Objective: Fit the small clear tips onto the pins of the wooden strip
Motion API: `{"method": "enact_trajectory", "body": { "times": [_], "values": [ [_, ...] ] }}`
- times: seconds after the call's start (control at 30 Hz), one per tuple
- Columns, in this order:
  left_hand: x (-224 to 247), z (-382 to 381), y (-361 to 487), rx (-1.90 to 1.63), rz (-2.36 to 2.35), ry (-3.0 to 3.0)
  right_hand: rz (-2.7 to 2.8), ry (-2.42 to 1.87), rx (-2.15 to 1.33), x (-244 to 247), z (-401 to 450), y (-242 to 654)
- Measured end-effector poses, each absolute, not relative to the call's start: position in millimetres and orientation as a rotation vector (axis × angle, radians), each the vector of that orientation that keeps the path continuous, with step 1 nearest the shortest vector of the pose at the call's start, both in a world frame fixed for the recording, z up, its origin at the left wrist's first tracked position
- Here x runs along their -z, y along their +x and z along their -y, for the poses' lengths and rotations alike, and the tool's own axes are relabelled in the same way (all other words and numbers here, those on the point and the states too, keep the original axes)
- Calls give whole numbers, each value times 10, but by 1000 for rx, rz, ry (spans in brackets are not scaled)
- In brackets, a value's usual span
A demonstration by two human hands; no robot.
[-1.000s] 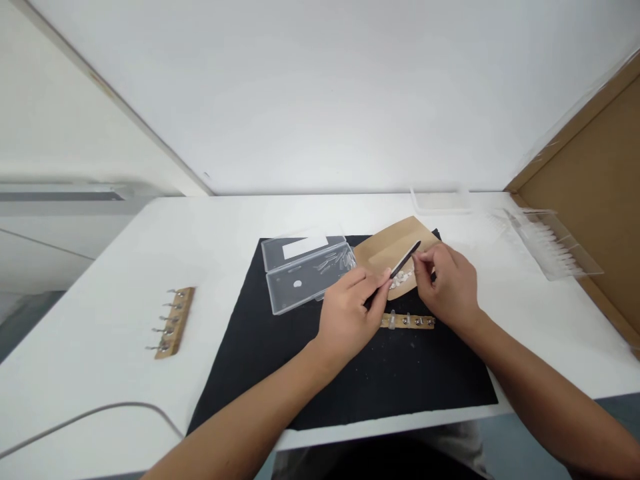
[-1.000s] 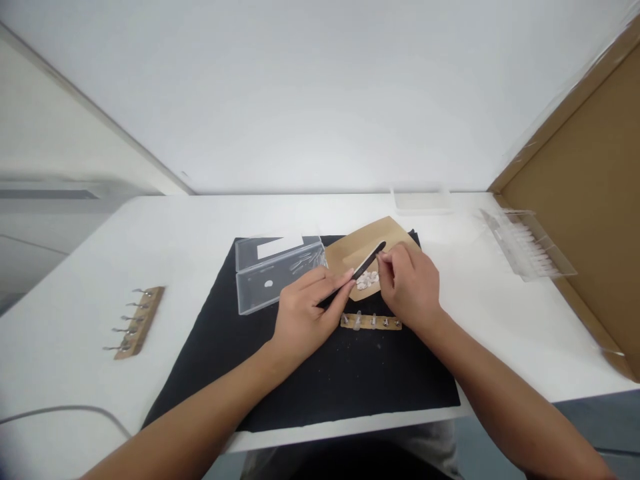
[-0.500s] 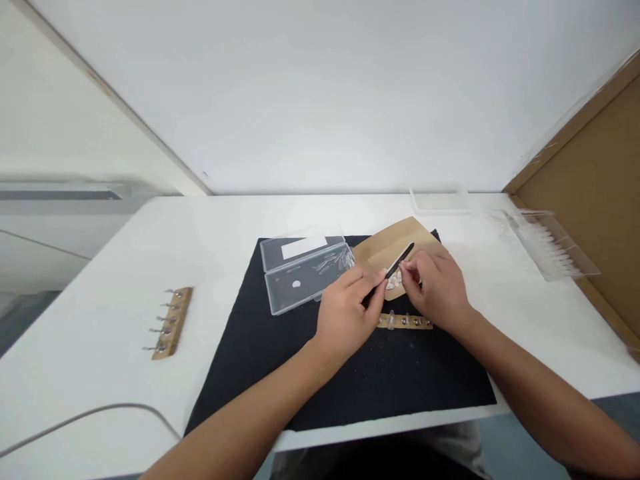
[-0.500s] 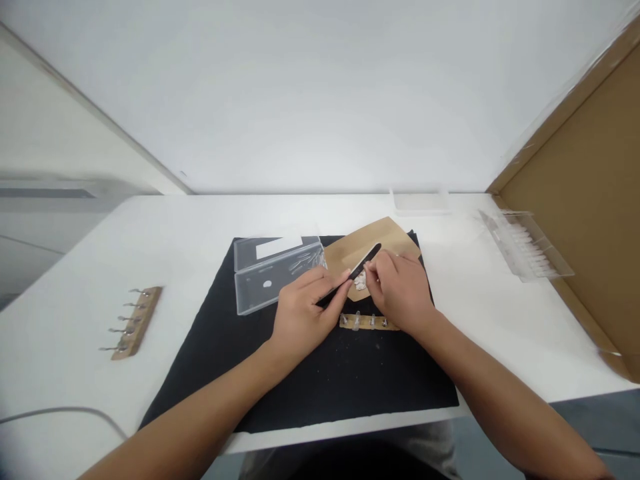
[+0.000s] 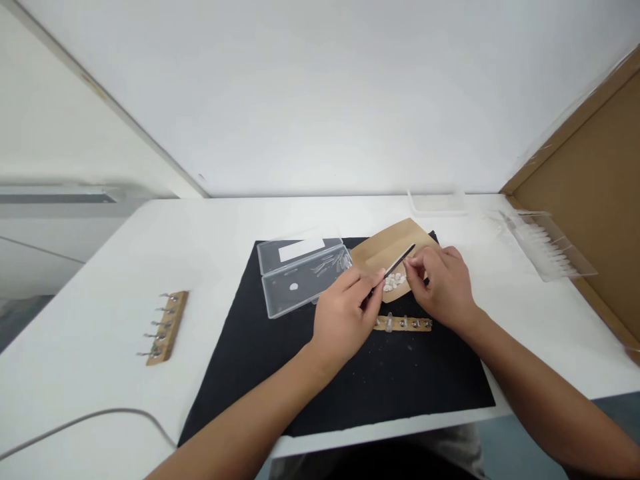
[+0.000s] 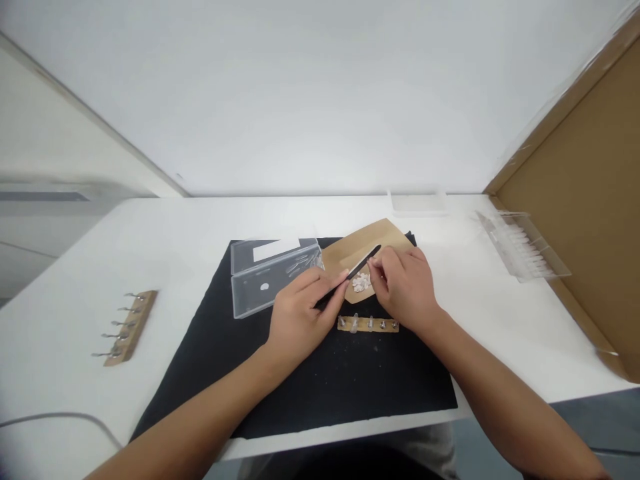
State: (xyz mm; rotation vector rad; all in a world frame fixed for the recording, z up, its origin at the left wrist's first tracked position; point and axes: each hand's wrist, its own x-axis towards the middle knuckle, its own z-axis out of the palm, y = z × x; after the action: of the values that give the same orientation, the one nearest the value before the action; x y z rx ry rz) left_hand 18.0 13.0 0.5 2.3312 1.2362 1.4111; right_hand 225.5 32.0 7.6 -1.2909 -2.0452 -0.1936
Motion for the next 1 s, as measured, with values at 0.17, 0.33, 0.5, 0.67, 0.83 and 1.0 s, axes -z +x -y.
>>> {"method": "enact_trajectory", "body": {
  "times": [0.17, 0.33, 0.5, 0.67, 0.83, 1.0],
  "values": [
    [-64, -155, 154, -1406, -1284, 2293, 1972, -1238, 97, -85, -288, 2288],
    [-52, -200, 123, -1348, -1255, 2357, 1946, -1199, 30, -75, -243, 2284],
    [-20, -192, 109, -1450, -1382, 2428, 1962, -1300, 101, -31, -270, 2305],
    [-38, -169, 118, -1492, -1275, 2340, 1944, -1355, 89, 15, -297, 2310],
    [-37, -179, 128, -1436, -1233, 2201, 1878, -1374, -61, 46, -335, 2275],
    [-10, -169, 166, -1475, -1234, 2126, 1898, -1317, -137, 27, -327, 2178]
  ]
}}
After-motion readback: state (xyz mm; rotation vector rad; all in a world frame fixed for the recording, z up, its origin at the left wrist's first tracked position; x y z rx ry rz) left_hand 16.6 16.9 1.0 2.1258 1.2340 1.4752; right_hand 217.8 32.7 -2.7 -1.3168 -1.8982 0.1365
